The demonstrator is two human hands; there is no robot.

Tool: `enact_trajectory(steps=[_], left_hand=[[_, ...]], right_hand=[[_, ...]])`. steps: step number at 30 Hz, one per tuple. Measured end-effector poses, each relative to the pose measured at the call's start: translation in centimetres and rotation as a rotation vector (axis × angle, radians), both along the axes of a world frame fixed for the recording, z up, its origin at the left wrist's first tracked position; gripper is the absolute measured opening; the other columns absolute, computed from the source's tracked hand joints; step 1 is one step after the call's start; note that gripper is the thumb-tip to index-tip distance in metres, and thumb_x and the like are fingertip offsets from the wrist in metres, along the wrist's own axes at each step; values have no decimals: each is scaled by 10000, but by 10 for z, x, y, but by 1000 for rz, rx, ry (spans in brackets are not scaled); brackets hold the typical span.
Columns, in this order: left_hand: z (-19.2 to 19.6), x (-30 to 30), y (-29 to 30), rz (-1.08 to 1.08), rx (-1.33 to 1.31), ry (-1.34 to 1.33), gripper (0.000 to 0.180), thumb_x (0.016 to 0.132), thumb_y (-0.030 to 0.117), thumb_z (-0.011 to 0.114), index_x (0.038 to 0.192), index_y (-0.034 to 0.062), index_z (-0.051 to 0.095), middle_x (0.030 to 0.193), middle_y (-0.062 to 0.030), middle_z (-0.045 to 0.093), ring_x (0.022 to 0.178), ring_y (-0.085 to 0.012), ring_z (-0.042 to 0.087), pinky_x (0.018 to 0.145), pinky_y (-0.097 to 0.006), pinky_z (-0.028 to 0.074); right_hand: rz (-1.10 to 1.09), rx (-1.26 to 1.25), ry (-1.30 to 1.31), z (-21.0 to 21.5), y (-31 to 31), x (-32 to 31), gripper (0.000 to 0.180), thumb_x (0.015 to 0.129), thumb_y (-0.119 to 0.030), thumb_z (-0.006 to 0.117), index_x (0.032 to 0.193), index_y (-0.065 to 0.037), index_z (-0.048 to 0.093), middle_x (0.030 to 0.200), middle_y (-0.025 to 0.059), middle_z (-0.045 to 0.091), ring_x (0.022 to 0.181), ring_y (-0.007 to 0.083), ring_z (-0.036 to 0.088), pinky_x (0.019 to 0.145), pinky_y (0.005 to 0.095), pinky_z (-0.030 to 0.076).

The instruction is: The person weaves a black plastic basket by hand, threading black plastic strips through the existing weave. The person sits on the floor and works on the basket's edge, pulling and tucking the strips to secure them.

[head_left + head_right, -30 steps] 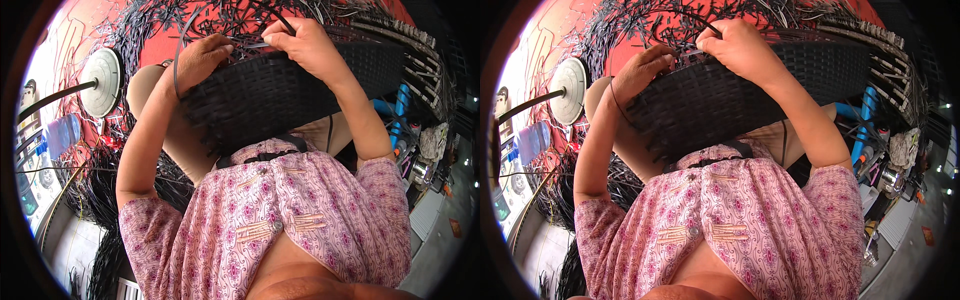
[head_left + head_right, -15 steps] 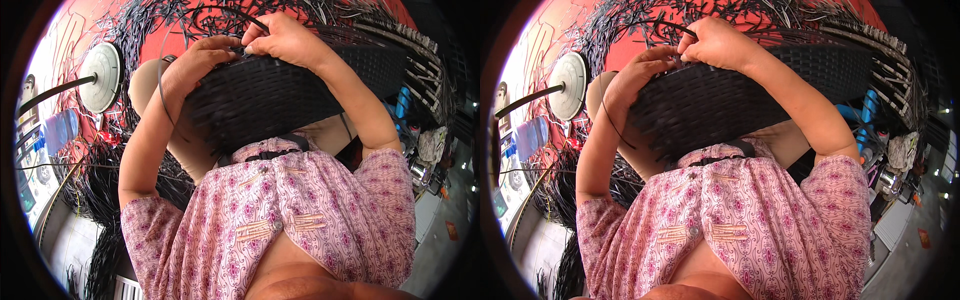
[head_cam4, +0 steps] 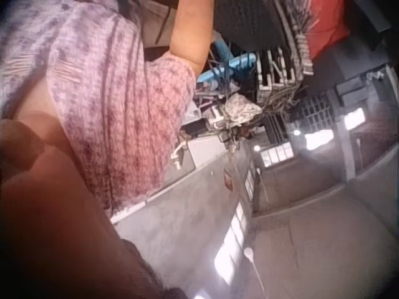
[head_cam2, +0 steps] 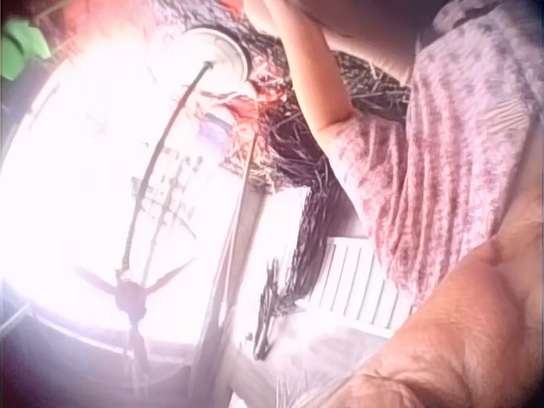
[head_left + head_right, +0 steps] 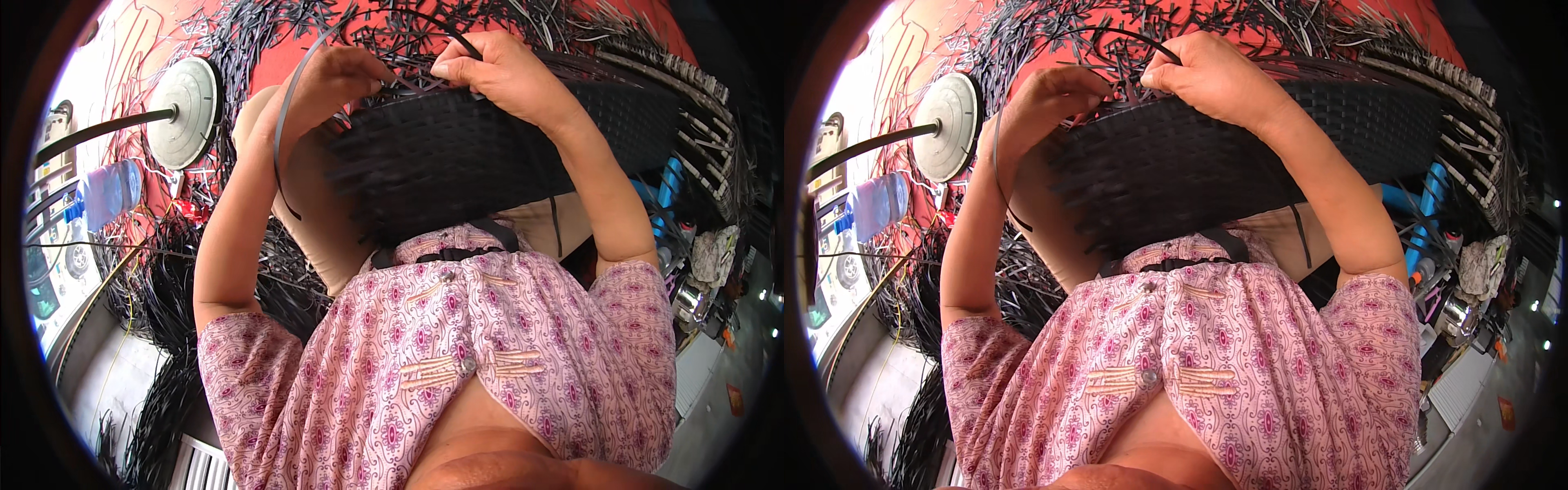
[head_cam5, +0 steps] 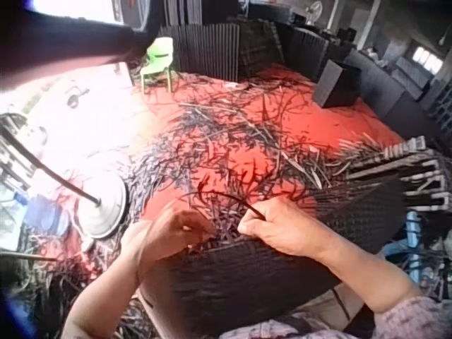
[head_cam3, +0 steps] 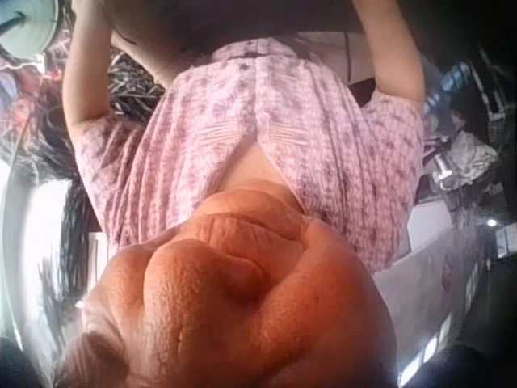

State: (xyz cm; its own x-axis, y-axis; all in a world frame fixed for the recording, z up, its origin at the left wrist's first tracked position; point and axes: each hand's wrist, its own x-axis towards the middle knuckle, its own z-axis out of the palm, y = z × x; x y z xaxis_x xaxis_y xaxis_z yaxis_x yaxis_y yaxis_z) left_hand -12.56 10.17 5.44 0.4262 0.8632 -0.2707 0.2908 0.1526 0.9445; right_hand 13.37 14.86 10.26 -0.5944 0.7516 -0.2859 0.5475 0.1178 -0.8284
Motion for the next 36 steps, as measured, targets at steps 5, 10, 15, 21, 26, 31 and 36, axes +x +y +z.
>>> enact_trajectory(steps=[5,10,15,21,26,31,36], left_hand=[[14,-1,-2,-58,20,334,159,867,47,643,990,36,742,858,-12,684,761,-93,620,699,-254,498],[9,-11,13,-201,76,272,217,833,20,638,1030,11,727,879,-36,698,757,-102,626,720,-272,520],[-4,-13,16,-245,164,233,248,831,16,632,1064,28,716,856,-68,699,738,-143,655,714,-296,536],[12,-10,25,-384,236,297,289,870,44,578,1133,68,696,819,-84,695,721,-180,666,684,-329,529],[11,-15,33,-489,280,312,291,885,57,555,1148,64,680,808,-89,694,726,-215,667,719,-353,523],[20,-16,29,-538,416,396,265,884,63,548,1112,52,684,806,-117,692,758,-272,682,738,-384,520],[22,-15,27,-510,434,391,250,881,70,553,1087,47,692,807,-132,694,777,-288,689,731,-403,518]], right_hand=[[-9,6,23,2,-2,-9,191,861,-208,678,861,-21,715,697,15,654,639,99,594,610,281,471],[12,-24,31,-3,3,-10,162,849,-171,686,898,-22,727,716,21,663,656,98,601,618,272,476],[41,-106,14,2,3,-17,153,868,-134,681,967,-20,701,743,-18,621,672,53,551,596,224,435],[21,-178,56,-2,7,-18,140,859,-138,675,956,-41,699,735,-30,607,668,44,536,598,210,424],[2,-176,38,-6,7,-19,142,862,-142,675,965,-46,693,753,-37,610,674,41,530,612,201,421],[-14,-203,88,-6,7,-22,151,868,-142,674,984,-48,688,772,-42,615,681,36,524,617,196,418],[-20,-203,88,-10,9,-19,150,867,-130,673,989,-44,686,781,-45,618,675,33,514,614,195,415]])
